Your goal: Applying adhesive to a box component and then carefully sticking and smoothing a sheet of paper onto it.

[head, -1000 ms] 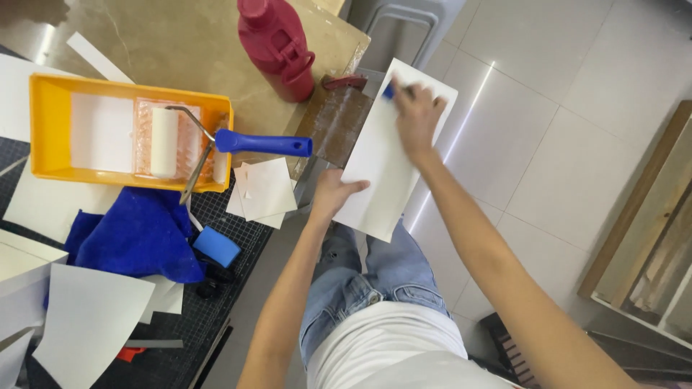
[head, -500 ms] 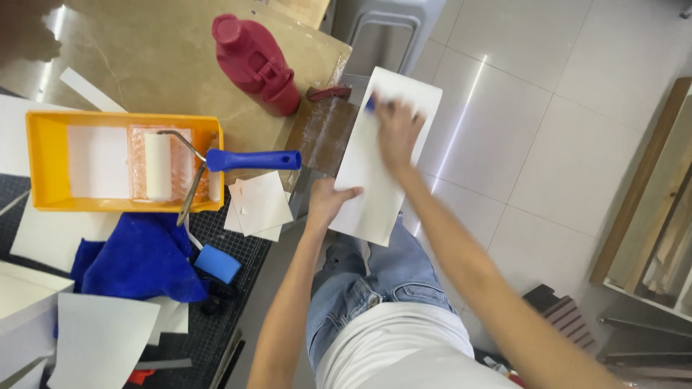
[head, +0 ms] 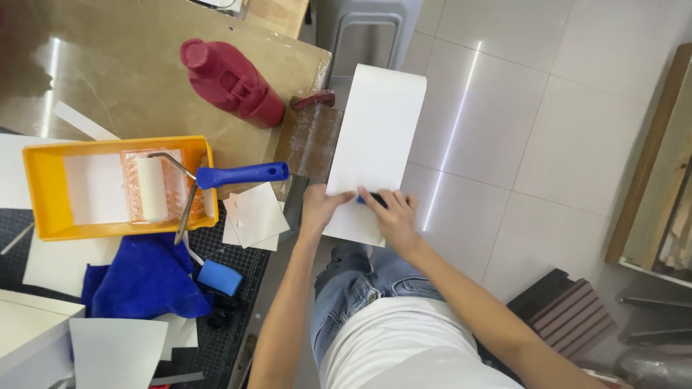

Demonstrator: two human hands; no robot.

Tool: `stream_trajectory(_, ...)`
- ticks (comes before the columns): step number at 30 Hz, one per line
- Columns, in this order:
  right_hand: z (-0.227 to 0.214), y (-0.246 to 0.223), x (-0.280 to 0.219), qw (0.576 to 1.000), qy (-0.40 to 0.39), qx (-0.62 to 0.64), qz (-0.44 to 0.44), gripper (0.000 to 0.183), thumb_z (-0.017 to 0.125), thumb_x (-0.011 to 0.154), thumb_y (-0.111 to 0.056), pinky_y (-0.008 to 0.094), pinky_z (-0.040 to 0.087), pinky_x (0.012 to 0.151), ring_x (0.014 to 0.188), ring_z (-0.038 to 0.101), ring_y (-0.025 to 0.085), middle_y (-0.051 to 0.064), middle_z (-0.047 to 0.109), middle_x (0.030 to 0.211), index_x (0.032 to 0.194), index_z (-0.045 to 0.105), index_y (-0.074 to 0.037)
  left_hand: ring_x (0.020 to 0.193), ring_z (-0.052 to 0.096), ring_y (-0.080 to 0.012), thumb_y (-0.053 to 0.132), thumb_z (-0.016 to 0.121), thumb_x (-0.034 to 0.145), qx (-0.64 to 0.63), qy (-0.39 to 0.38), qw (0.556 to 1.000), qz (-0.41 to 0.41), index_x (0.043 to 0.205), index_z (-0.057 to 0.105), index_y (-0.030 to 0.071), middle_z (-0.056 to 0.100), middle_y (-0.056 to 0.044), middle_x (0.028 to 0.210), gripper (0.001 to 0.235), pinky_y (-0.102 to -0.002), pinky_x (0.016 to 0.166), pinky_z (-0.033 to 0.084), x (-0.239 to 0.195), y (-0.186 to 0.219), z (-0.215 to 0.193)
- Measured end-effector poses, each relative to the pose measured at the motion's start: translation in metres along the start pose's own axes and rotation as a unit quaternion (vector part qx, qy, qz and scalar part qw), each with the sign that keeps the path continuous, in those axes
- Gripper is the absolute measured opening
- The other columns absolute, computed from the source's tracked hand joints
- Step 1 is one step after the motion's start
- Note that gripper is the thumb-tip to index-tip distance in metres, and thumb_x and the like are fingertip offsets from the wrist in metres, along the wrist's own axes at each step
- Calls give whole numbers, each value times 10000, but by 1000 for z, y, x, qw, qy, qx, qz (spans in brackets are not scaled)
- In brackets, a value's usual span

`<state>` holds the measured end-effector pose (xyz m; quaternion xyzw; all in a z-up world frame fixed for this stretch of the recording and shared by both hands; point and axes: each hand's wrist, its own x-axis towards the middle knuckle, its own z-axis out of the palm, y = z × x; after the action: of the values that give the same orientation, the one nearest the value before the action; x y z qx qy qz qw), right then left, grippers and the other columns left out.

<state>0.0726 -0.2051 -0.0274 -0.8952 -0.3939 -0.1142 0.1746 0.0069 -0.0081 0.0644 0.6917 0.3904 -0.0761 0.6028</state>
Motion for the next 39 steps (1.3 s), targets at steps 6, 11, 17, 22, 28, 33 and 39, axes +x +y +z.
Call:
stream_trajectory(6,32,95,112,994,89,-51,27,372,538,1036,-276,423,294,856,884,530,208,3,559,973,1386,602,-384,418,429,-101,299,899,688,26,-1,1000,-10,703,626,-20,495,-24,532,420,-243,385,332,7,-5,2)
stream_trajectory(11,7,41,36,991,72,-6,108,353,538,1046,-266,502,268,921,985,535,246,47,575,1077,1376,620,-360,404,417,-84,241,881,707,23,-3,1000,-15,735,656,-33,492,-19,536,355,-231,384,339,5,-4,3)
stream_trajectory(17,56,61,-6,982,80,157,68,365,596,977,-196,476,221,1066,1143,552,184,-22,666,1162,1308,691,-317,424,468,-97,268,894,691,41,-6,999,-22,743,680,-17,543,-34,539,360,-241,398,358,5,5,5)
stream_trajectory(22,30,88,126,849,230,411,240,409,556,1090,-270,372,396,1146,1312,514,230,67,553,1386,1470,464,-149,1056,733,-238,268,778,768,11,-47,992,-117,1111,747,26,759,-112,1149,422,-309,888,570,-7,33,1)
stream_trajectory(28,20,-12,-100,913,35,358,191,544,794,795,-110,403,376,1000,1064,603,203,-32,623,1142,1307,650,-224,528,540,-131,253,880,717,32,-19,998,-42,833,713,-50,601,-65,617,365,-268,475,418,4,11,3)
stream_trajectory(33,62,87,25,976,42,111,185,493,653,950,-177,518,235,1036,1147,511,207,-26,583,1186,1417,579,-315,577,575,-156,252,866,733,44,-22,999,-23,861,709,-61,610,-92,646,373,-281,526,441,-4,16,4)
stream_trajectory(39,-14,-3,48,996,8,38,83,329,643,959,-181,503,317,885,968,549,220,0,570,1061,1255,666,-322,720,655,-249,218,850,716,49,-34,998,-21,926,707,-81,668,-185,737,392,-363,623,490,-37,-7,-16)
